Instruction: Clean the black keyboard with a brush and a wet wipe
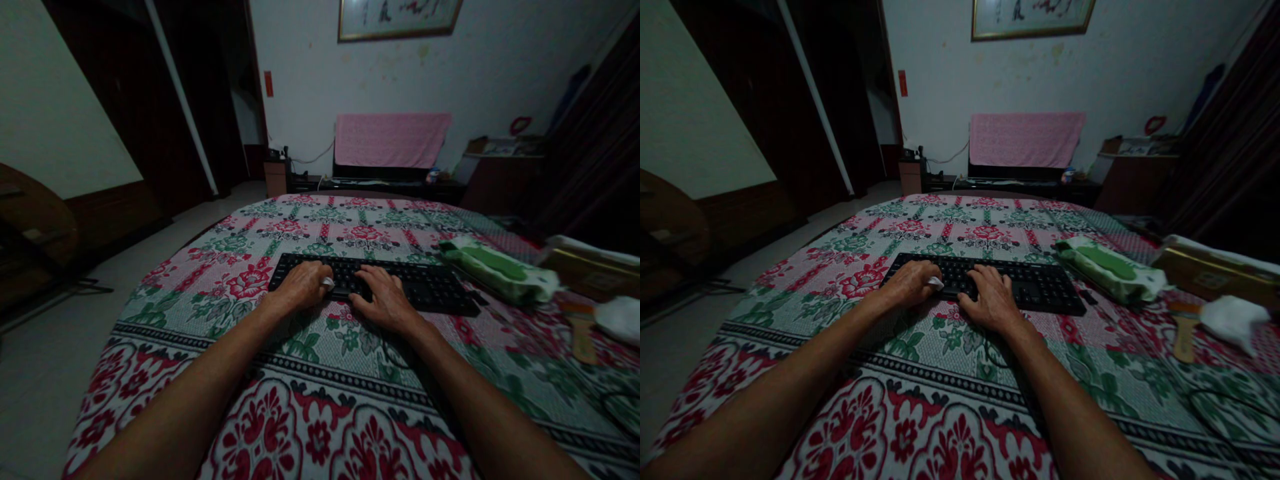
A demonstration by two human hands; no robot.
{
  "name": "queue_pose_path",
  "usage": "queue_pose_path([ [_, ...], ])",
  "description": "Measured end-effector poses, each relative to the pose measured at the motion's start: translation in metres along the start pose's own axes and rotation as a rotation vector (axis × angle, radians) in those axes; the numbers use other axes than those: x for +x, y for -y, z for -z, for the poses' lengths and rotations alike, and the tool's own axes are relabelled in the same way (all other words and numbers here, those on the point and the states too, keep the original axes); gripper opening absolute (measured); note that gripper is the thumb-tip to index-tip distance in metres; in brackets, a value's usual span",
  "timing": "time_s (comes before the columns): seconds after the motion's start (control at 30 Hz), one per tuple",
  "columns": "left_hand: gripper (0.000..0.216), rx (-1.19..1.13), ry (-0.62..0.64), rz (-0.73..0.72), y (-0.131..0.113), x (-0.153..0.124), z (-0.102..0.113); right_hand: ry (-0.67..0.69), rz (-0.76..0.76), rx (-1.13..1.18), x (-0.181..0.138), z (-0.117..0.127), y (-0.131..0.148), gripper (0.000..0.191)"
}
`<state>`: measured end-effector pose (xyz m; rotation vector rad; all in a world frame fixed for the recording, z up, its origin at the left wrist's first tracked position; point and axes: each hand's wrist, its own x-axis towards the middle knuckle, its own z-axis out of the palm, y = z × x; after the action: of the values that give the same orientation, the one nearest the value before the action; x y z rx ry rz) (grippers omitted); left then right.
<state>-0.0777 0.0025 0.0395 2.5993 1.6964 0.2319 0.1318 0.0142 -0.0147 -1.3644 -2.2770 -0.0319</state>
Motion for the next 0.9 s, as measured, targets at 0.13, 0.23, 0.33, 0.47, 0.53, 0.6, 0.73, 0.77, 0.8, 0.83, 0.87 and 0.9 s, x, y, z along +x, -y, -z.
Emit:
queue_pose_path([
  [0.13, 0.026, 0.010, -0.040, 0.017, 0.005, 0.000, -0.002, -0.025, 0.005, 0.026, 0.001, 0.003, 0.002, 0.044],
  [0.23, 0.027, -0.097, -0.105, 0.021, 0.006, -0.001, 0.001, -0.090, 0.043, 0.071, 0.003, 0.008, 0.006, 0.040],
  [0.33, 0.028, -0.278, -0.154, -0.001, 0.003, -0.001, 0.002, -0.160, 0.114, 0.136, 0.005, 0.013, 0.015, 0.034],
  [0.47, 0.028, -0.506, -0.169, 0.050, -0.002, 0.001, -0.002, -0.162, 0.132, 0.248, 0.007, 0.016, 0.026, 0.026],
  [0.53, 0.027, -0.617, -0.160, 0.063, -0.004, 0.002, -0.005, -0.152, 0.102, 0.313, 0.007, 0.016, 0.030, 0.025],
  [0.6, 0.026, -0.717, -0.146, 0.047, -0.005, 0.003, -0.007, -0.148, 0.059, 0.371, 0.007, 0.015, 0.032, 0.025],
  [0.73, 0.025, -0.901, -0.096, 0.029, -0.005, 0.004, -0.010, -0.132, -0.037, 0.446, 0.006, 0.014, 0.033, 0.025],
  [0.77, 0.025, -0.950, -0.071, 0.024, -0.005, 0.004, -0.010, -0.127, -0.055, 0.467, 0.006, 0.013, 0.033, 0.024],
  [0.8, 0.025, -0.990, -0.051, 0.019, -0.005, 0.005, -0.010, -0.123, -0.068, 0.485, 0.007, 0.013, 0.033, 0.023],
  [0.83, 0.024, -1.013, -0.042, 0.013, -0.005, 0.005, -0.009, -0.119, -0.076, 0.500, 0.007, 0.013, 0.033, 0.021],
  [0.87, 0.023, -1.020, -0.040, 0.010, -0.004, 0.005, -0.009, -0.120, -0.080, 0.512, 0.008, 0.013, 0.032, 0.020],
  [0.9, 0.022, -1.012, -0.047, 0.007, -0.004, 0.005, -0.008, -0.124, -0.080, 0.520, 0.009, 0.013, 0.032, 0.019],
])
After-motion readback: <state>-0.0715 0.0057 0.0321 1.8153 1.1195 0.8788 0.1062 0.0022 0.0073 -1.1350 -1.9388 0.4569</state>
